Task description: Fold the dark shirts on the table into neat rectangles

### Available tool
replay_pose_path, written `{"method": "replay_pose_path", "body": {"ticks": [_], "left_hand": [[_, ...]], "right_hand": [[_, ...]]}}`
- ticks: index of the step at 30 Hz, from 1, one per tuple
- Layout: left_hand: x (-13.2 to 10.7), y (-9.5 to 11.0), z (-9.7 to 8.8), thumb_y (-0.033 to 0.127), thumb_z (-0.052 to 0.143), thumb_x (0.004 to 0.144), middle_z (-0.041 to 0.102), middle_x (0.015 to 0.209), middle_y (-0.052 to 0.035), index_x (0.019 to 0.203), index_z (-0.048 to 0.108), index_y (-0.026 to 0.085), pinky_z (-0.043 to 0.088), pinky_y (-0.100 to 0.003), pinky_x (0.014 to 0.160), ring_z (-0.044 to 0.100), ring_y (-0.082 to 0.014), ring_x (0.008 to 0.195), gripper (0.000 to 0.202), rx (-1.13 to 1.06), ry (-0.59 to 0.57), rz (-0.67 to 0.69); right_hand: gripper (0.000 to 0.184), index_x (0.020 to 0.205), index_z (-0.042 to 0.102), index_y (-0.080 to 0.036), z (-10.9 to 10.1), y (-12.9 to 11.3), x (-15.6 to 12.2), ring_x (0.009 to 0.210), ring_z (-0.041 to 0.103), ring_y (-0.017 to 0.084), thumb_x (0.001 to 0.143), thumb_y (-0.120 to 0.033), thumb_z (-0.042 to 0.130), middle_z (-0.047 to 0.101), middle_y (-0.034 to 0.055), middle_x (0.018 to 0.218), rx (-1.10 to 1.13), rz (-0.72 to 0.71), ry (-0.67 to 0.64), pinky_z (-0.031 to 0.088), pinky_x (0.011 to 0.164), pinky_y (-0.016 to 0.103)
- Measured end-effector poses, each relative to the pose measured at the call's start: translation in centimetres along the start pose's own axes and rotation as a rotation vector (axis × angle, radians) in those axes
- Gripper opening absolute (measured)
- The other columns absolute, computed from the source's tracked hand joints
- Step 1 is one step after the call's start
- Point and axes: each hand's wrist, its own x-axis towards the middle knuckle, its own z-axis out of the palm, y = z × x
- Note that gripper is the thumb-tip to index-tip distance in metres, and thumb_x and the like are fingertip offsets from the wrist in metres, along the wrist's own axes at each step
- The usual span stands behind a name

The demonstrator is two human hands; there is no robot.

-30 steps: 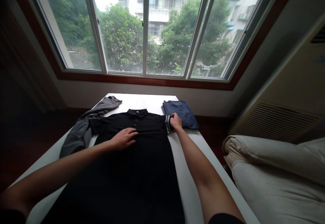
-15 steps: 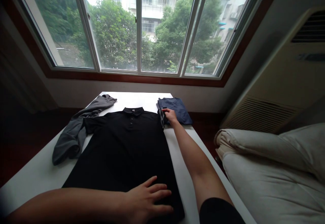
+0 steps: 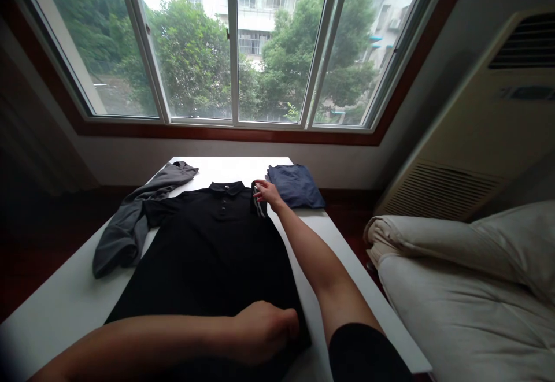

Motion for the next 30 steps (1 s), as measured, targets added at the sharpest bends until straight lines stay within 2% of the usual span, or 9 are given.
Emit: {"method": "replay_pose_path", "body": {"ticks": [2, 6, 9, 12, 15, 17, 23, 28, 30], "left_hand": [[-1.1, -0.8, -2.2, 0.019, 0.049, 0.093, 0.075, 0.101, -0.0019, 0.121, 0.058, 0.024, 0.053, -0.029, 0.074, 0.072, -0.0189, 0.087, 0.03, -0.026, 0.072, -0.056], [-3.3, -5.5, -7.2, 0.027, 0.051, 0.098, 0.071, 0.109, -0.0049, 0.11, 0.066, 0.024, 0.051, -0.034, 0.094, 0.066, -0.0217, 0.102, 0.02, 0.195, 0.172, -0.217], [-5.5, -12.2, -10.9, 0.033, 0.053, 0.098, 0.065, 0.129, -0.0114, 0.12, 0.067, 0.024, 0.047, -0.041, 0.106, 0.06, -0.0266, 0.12, 0.028, 0.351, 0.269, -0.494], [-8.5, -19.8, -13.7, 0.049, 0.052, 0.099, 0.042, 0.162, -0.0144, 0.148, 0.054, 0.026, 0.029, -0.059, 0.12, 0.032, -0.0366, 0.151, 0.054, 0.46, 0.349, -0.836], [-11.3, -26.0, -15.1, 0.069, 0.037, 0.1, 0.022, 0.172, -0.0138, 0.163, 0.036, 0.028, 0.017, -0.069, 0.12, 0.014, -0.0413, 0.158, 0.074, 0.38, 0.313, -1.119], [-12.5, -28.9, -15.5, 0.075, 0.027, 0.099, 0.015, 0.174, -0.0129, 0.166, 0.03, 0.029, 0.011, -0.069, 0.122, 0.009, -0.0407, 0.16, 0.081, 0.366, 0.303, -1.172], [-12.3, -33.9, -16.7, 0.079, 0.022, 0.097, 0.013, 0.175, -0.0104, 0.167, 0.027, 0.029, 0.007, -0.067, 0.123, 0.005, -0.0396, 0.16, 0.086, 0.378, 0.326, -1.154], [-11.1, -36.0, -18.3, 0.075, 0.024, 0.099, 0.015, 0.174, -0.0101, 0.166, 0.03, 0.028, 0.008, -0.064, 0.124, 0.008, -0.0388, 0.16, 0.082, 0.364, 0.351, -1.173], [-11.1, -36.4, -19.0, 0.071, 0.029, 0.1, 0.023, 0.172, -0.0116, 0.163, 0.037, 0.027, 0.014, -0.061, 0.124, 0.017, -0.0385, 0.157, 0.078, 0.366, 0.372, -1.156]], "right_hand": [[0.039, 0.135, 0.065, -0.021, 1.2, 0.4, -0.6, 0.103, 0.07, 0.019, 0.1, -0.029, 0.049, 0.069, 0.0087, 0.128, -0.2, -0.076, 0.018, 0.06, 0.086, 0.032], [0.04, 0.137, 0.066, -0.02, 3.5, 2.1, -2.3, 0.136, 0.054, 0.021, 0.102, -0.031, 0.051, 0.062, 0.0088, 0.143, -0.708, -0.159, -0.045, 0.04, 0.117, 0.032], [0.051, 0.148, 0.058, -0.021, 4.9, 3.6, -3.4, 0.148, 0.041, 0.024, 0.102, -0.043, 0.057, 0.047, 0.0111, 0.158, -0.92, -0.192, -0.139, 0.03, 0.123, 0.033], [0.059, 0.156, 0.049, -0.027, 5.7, 4.9, -3.5, 0.154, 0.031, 0.027, 0.103, -0.052, 0.052, 0.038, 0.0094, 0.164, -0.999, -0.181, -0.195, 0.022, 0.126, 0.04], [0.066, 0.161, 0.039, -0.028, 5.8, 5.6, -2.4, 0.157, 0.023, 0.028, 0.104, -0.059, 0.047, 0.031, 0.0087, 0.168, -1.016, -0.15, -0.22, 0.016, 0.127, 0.045], [0.067, 0.163, 0.037, -0.029, 5.9, 5.9, -1.3, 0.158, 0.02, 0.028, 0.104, -0.06, 0.045, 0.028, 0.0079, 0.17, -1.019, -0.147, -0.234, 0.013, 0.127, 0.046], [0.066, 0.164, 0.034, -0.03, 6.3, 6.3, 2.9, 0.158, 0.019, 0.027, 0.105, -0.06, 0.043, 0.023, 0.0065, 0.172, -1.018, -0.113, -0.252, 0.01, 0.128, 0.045], [0.061, 0.162, 0.038, -0.027, 6.5, 6.4, 6.0, 0.157, 0.024, 0.026, 0.107, -0.053, 0.043, 0.029, 0.0073, 0.169, -1.022, -0.134, -0.239, 0.014, 0.127, 0.042], [0.06, 0.161, 0.04, -0.026, 6.5, 6.3, 6.7, 0.155, 0.027, 0.026, 0.107, -0.051, 0.043, 0.032, 0.008, 0.168, -1.027, -0.155, -0.227, 0.018, 0.126, 0.042]]}}
